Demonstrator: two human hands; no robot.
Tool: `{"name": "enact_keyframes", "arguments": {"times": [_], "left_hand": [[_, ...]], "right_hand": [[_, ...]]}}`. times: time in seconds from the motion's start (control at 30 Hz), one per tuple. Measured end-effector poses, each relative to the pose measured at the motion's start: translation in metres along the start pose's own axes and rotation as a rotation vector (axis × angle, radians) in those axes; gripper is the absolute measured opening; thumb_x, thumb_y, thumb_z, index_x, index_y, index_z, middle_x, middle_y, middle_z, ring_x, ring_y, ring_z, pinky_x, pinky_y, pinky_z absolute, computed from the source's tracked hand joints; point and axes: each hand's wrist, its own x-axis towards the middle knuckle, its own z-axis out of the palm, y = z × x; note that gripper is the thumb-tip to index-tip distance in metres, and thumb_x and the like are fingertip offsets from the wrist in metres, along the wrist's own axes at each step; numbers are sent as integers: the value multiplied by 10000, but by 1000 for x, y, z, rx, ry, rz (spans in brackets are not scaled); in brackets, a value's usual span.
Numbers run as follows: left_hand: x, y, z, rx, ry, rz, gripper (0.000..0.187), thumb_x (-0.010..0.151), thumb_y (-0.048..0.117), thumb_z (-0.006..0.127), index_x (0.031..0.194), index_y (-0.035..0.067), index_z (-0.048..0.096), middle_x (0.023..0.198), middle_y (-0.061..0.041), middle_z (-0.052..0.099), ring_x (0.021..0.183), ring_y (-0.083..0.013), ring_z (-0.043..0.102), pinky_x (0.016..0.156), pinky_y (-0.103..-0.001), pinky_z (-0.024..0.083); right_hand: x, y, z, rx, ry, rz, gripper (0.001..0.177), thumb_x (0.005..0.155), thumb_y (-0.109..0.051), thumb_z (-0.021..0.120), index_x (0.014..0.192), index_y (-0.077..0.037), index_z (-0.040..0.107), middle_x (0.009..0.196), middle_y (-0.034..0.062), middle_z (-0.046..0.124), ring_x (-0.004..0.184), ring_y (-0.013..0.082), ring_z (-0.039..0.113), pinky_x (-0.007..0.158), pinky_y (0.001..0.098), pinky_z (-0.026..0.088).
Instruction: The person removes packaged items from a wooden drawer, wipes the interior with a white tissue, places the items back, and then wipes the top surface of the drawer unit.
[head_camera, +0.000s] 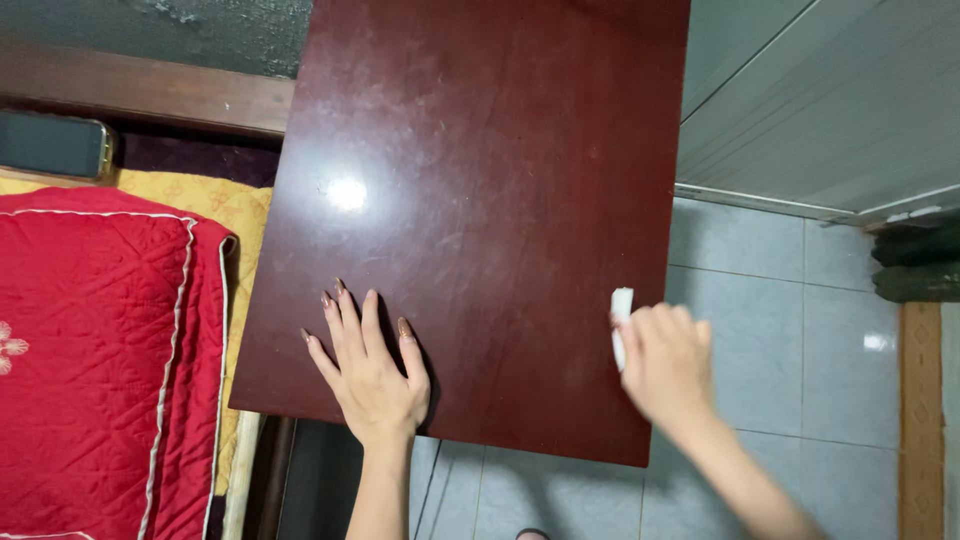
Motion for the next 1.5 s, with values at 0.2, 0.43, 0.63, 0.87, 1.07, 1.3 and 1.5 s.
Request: {"name": "enact_keyframes", "arguments": {"times": [0.2,0.43,0.63,0.87,1.07,1.3,1.5], "left_hand": [[0,0,0,-7,14,8,490,952,261,489,1383,29,476,1540,-181,357,1460,-321,267,1184,-552,132],[0,1,0,-24,28,14,484,955,256,485,1385,33,476,1541,-188,358,1460,-325,273,1187,-553,129],[-1,-1,-1,-34,20,30,481,952,253,486,1376,28,479,1531,-198,362,1456,-341,268,1183,-558,121],[1,0,-1,-36,-1,15,487,948,249,487,1381,26,479,1528,-205,363,1456,-337,268,1178,-565,121],[-1,-1,-4,-26,-30,21,474,955,244,477,1374,22,481,1539,-204,340,1462,-342,242,1172,-573,120],[0,-2,-3,13,-71,62,481,953,249,462,1377,23,468,1551,-191,316,1468,-361,204,1164,-594,105],[-1,-4,-3,-27,-85,57,499,962,244,449,1406,15,438,1567,-192,291,1475,-356,198,1171,-593,93]], "right_hand": [[-38,-51,13,192,-113,-156,136,859,-206,617,747,-133,595,708,40,526,721,239,510,665,420,348],[-29,-22,-3,53,117,136,126,872,-184,630,759,-137,601,747,28,544,771,248,501,707,426,312],[-45,-101,24,204,27,-18,62,821,-195,641,785,-148,624,760,21,556,779,233,507,685,428,325],[-81,-25,2,-56,98,371,86,884,-214,655,837,-143,644,845,28,584,893,262,527,785,440,323],[-86,-103,41,98,81,371,34,788,-172,649,806,-181,677,834,20,592,881,252,512,751,424,303],[-114,-61,24,-49,186,468,56,825,-224,665,845,-174,680,871,11,578,920,261,496,790,440,306],[-124,-57,33,-60,269,699,112,938,-256,657,884,-158,656,871,29,551,931,266,498,811,414,322]]}}
